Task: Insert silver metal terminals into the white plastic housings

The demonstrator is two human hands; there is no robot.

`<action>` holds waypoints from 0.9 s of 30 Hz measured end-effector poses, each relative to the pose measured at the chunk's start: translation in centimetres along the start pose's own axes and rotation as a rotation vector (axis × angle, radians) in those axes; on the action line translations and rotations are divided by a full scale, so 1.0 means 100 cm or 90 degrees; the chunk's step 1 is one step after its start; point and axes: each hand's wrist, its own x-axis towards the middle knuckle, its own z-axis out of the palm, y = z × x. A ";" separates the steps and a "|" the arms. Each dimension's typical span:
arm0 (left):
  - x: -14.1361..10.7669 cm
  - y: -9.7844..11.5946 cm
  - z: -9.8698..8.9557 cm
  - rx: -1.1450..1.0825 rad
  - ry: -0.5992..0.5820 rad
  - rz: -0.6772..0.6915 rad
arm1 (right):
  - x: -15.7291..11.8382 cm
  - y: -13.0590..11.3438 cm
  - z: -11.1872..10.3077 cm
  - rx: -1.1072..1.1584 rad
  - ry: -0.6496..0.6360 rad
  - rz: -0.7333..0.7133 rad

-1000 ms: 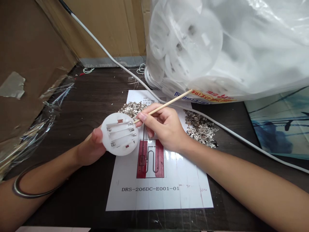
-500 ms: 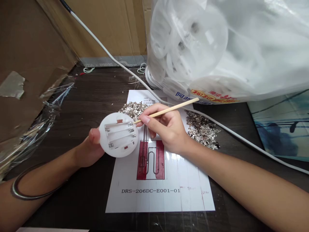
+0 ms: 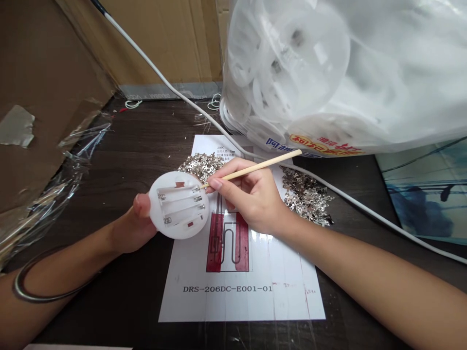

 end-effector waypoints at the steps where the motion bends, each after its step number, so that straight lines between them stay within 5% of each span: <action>1: 0.000 0.000 0.000 -0.002 -0.004 0.001 | 0.000 0.000 0.000 0.004 0.000 0.004; 15: -0.001 0.000 -0.002 0.022 -0.030 0.003 | 0.001 -0.001 0.000 0.031 -0.018 0.044; 27: -0.001 -0.001 -0.004 0.051 -0.041 0.002 | -0.003 -0.002 0.003 -0.076 -0.003 -0.011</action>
